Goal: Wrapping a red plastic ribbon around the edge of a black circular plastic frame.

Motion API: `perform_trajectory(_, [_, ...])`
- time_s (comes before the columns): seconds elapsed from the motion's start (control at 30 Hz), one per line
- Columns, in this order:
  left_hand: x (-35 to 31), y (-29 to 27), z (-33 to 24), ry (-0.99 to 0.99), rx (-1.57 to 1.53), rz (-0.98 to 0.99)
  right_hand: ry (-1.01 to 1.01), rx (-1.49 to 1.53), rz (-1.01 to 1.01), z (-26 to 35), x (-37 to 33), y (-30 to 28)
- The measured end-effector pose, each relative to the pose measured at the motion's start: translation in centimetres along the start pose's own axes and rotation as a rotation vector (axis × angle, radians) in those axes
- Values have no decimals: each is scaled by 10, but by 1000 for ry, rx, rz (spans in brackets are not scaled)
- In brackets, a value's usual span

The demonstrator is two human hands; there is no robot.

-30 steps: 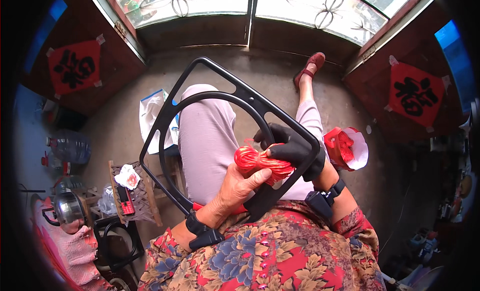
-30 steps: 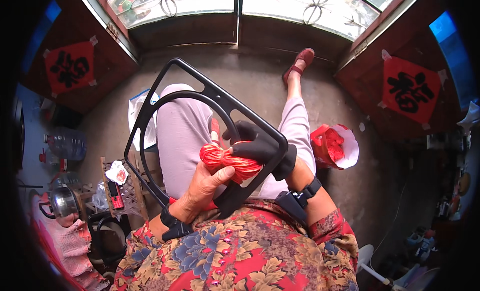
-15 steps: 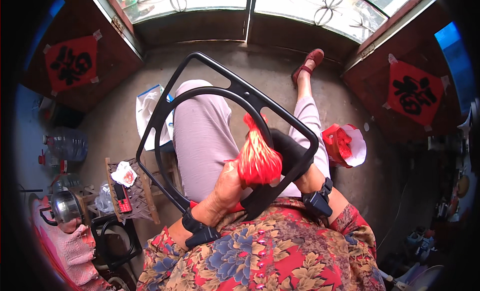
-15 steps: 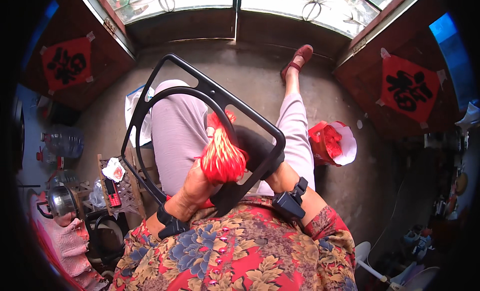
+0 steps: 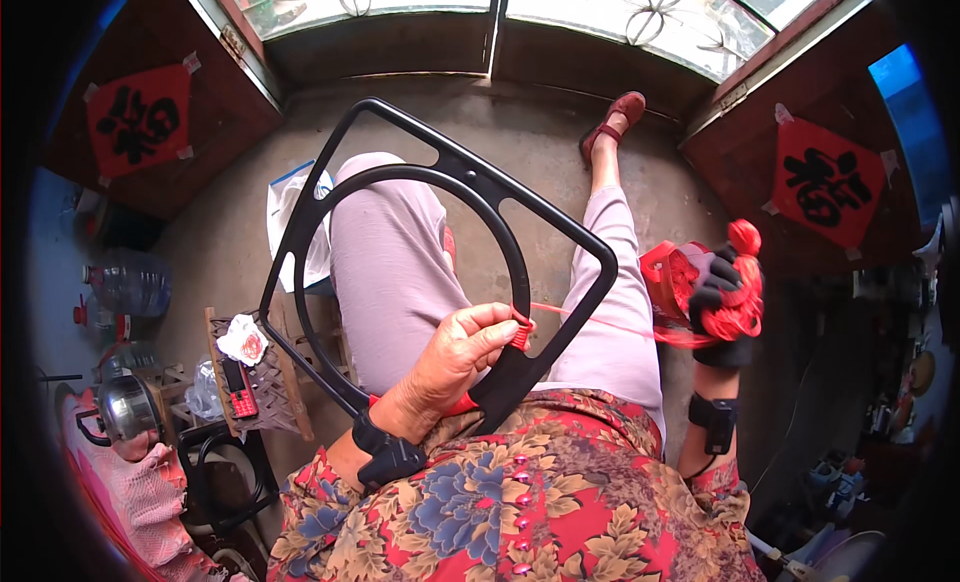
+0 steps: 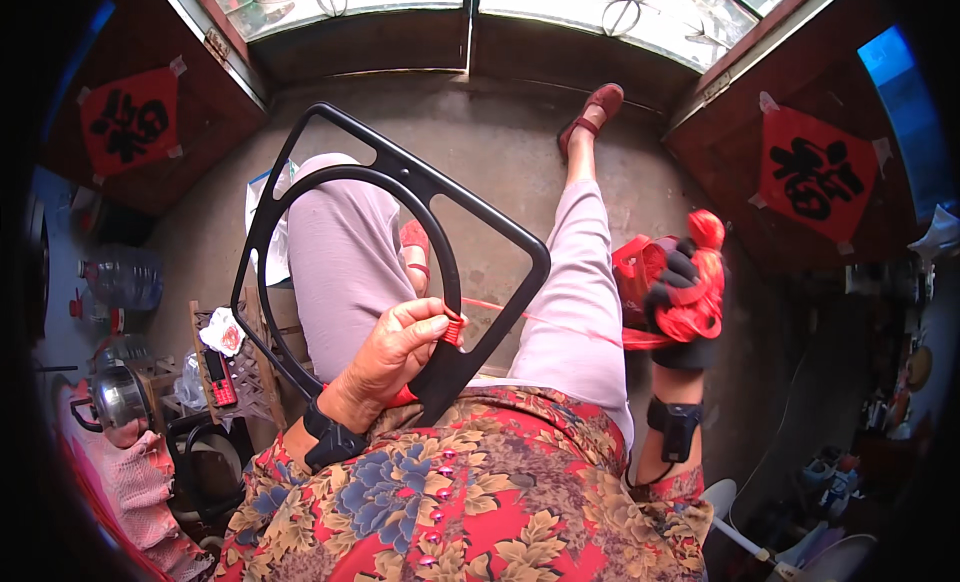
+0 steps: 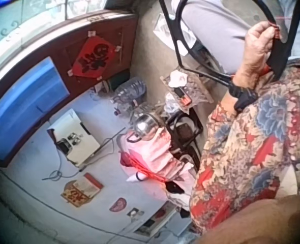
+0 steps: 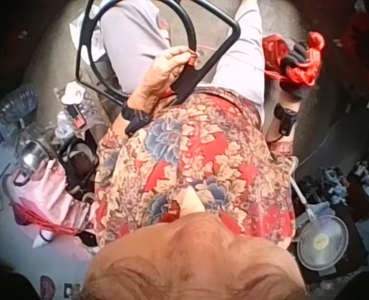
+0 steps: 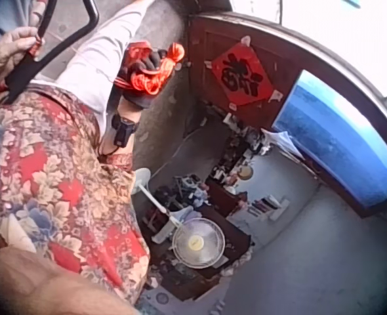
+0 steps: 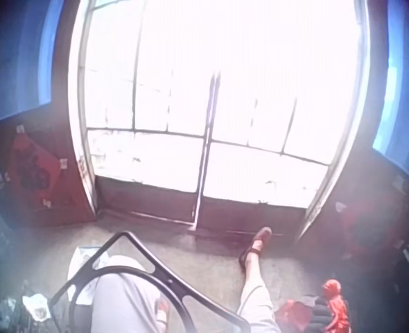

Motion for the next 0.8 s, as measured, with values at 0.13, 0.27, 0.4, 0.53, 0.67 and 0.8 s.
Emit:
perform_trajectory(0.13, [-2,-5,1,24,20,-11,-47,-33,12,19,-21,17])
perform_trajectory(0.27, [1,3,-1,9,40,-16,-223,-242,-160,24,-47,19])
perform_trajectory(0.4, [0,-5,-2,36,100,-114,-160,-357,-121,46,-45,-26])
perform_trajectory(0.53, [2,-3,-8,55,161,-97,29,-742,-291,13,-39,-47])
perform_trajectory(0.67, [2,2,-9,43,206,-72,393,-1057,-421,-55,-17,-75])
perform_trajectory(0.8, [0,6,-14,67,300,-98,574,-1379,-117,-122,19,-52])
Point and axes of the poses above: each hand's wrist, its own x-axis towards the middle knuckle, its own y-axis out of the palm, z = x × y, the point moved 8 cm from there along x, towards the middle knuckle, and after that the axes turned 7 degrees about x, right-handed, at the moved point
